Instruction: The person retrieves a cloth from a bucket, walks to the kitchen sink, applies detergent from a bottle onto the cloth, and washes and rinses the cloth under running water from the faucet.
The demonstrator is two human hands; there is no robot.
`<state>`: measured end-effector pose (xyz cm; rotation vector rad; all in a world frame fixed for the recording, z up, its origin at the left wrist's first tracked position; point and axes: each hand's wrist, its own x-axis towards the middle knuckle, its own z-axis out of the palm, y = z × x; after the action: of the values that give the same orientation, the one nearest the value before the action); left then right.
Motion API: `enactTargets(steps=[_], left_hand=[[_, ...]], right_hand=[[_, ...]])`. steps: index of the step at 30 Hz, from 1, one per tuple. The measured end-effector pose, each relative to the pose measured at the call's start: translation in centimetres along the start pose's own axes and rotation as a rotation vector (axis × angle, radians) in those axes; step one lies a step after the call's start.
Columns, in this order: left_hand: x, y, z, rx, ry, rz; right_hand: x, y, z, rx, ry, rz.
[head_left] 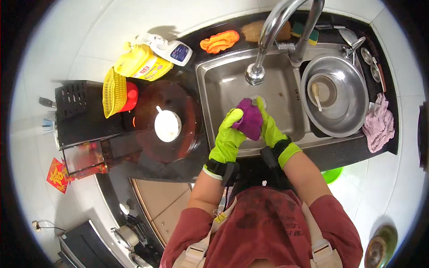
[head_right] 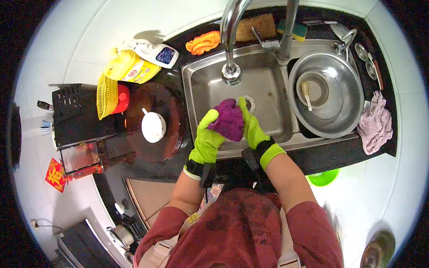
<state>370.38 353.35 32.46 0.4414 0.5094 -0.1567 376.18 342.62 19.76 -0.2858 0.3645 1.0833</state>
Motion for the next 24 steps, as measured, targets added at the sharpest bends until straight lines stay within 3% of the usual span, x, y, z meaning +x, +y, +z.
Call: enactTargets(steps=[1, 2, 3, 4, 5, 6, 8, 9, 10, 12, 13, 14, 15, 16, 18, 20, 22, 24], left_hand=[[0.3, 0.2, -1.5, 0.109, 0.004, 0.007], [1.1, -0.1, -4.1, 0.110, 0.007, 0.008], [2.0, -0.6, -7.2, 0.240, 0.133, -0.012], [2.7, -1.1, -8.7, 0.369, 0.259, -0.034], [3.2, -3.6, -8.2, 0.351, 0.291, 0.131], [3.2, -3.9, -6.8, 0.350, 0.293, 0.129], [3.5, -3.4, -3.0, -0.136, 0.037, -0.157], [5.7, -3.8, -5.8, 0.007, -0.027, -0.018], [7.6, -4.3, -7.7, -0.326, -0.079, -0.064], [9.7, -2.4, -7.2, -0.573, -0.773, -0.536], [11.8, -3.4, -8.9, -0.580, -0.767, -0.543], [14.5, -5.7, -12.2, -0.314, -0.674, -0.319], [15.9, -7.3, -13.9, -0.046, -0.572, -0.096], [14.4, -8.1, -12.8, -0.047, -0.562, -0.106], [10.4, -8.4, -6.5, -0.076, 0.039, -0.046], [10.3, -7.7, -6.0, -0.091, 0.024, -0.050], [11.8, -7.6, -9.9, -0.152, -0.252, -0.107], [10.8, -3.9, -9.8, -0.280, -0.501, -0.494]], right_hand=[[0.1, -0.4, 0.6, 0.004, 0.000, 0.003], [0.2, -1.0, 1.5, -0.038, 0.007, -0.170], [0.2, -1.4, 2.4, -0.080, 0.012, -0.344], [0.0, -1.5, 3.1, -0.078, 0.012, -0.345], [-0.4, -1.5, 3.7, -0.217, 0.141, -0.414], [-0.6, -1.2, 4.0, -0.358, 0.272, -0.479], [-1.1, 0.2, 5.3, -0.666, 0.246, -0.490], [-1.4, 0.9, 5.3, -1.078, 0.250, -0.733], [-1.6, 1.5, 5.3, -1.492, 0.246, -0.970], [-2.2, 1.9, 5.0, -1.471, 0.279, -0.938], [-1.9, 1.3, 3.9, -1.543, 0.319, -0.972], [-1.4, 0.6, 3.1, -1.615, 0.358, -1.008], [-0.9, -0.3, 3.2, -1.503, 0.670, -0.846], [-0.5, -1.7, 3.2, -1.494, 0.679, -0.836], [-0.1, -5.2, 3.1, -1.764, 0.672, -0.797], [-0.2, -3.7, 2.2, -1.719, 0.662, -0.862], [-1.2, -0.7, 1.5, -1.673, 0.649, -0.917], [-2.1, 2.0, 1.1, -1.749, 0.191, -1.032]])
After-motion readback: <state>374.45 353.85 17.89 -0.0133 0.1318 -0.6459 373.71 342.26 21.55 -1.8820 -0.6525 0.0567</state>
